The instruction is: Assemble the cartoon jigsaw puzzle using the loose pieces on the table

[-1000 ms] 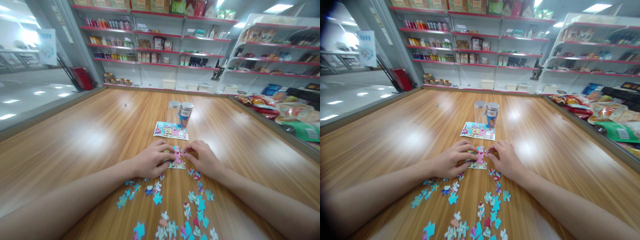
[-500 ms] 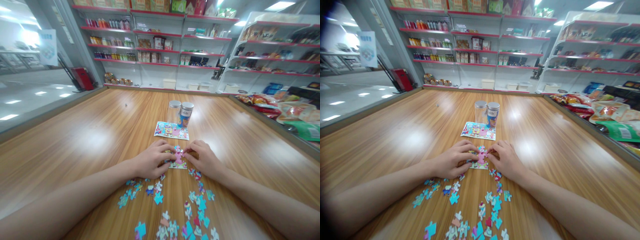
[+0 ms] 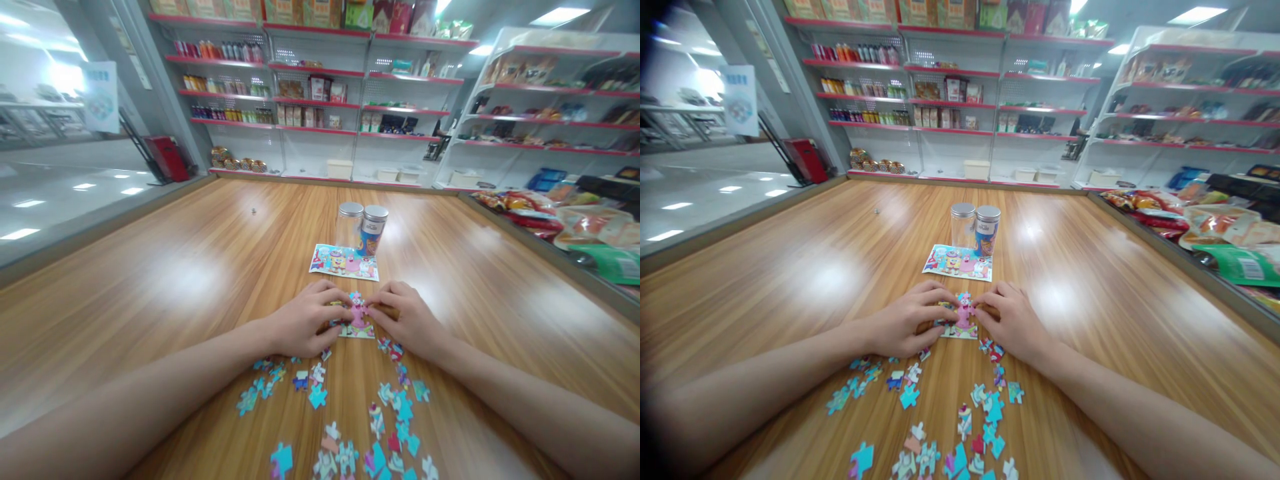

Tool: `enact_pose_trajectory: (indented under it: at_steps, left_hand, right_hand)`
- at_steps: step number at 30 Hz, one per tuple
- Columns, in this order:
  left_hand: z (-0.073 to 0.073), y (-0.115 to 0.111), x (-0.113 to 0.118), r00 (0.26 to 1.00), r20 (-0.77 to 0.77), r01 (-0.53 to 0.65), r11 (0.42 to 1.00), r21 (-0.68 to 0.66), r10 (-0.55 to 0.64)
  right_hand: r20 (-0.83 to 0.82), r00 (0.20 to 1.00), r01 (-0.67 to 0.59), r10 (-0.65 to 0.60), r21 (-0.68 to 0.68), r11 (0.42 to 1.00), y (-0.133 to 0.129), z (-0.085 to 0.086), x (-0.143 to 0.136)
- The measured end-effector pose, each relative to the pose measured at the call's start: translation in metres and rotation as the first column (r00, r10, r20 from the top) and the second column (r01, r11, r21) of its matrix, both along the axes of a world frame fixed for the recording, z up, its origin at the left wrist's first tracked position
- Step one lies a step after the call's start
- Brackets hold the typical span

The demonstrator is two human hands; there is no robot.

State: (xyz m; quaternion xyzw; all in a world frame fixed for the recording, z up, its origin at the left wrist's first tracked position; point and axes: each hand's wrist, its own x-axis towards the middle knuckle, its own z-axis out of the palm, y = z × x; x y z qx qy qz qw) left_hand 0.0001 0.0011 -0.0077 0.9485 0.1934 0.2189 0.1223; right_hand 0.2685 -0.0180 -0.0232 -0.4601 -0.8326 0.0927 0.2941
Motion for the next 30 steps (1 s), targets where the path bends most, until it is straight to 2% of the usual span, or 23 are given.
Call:
enact_pose_trajectory:
  at_steps: [30]
  left_hand:
    - [0.0032, -0.0010, -0.0005, 1.000, 0.025, 0.000, 1.000, -0.016, 0.000]
  right_hand:
    - [-0.032, 0.999, 0.020, -0.019, 0.025, 0.999, 0.0003, -0.0008, -0.0004]
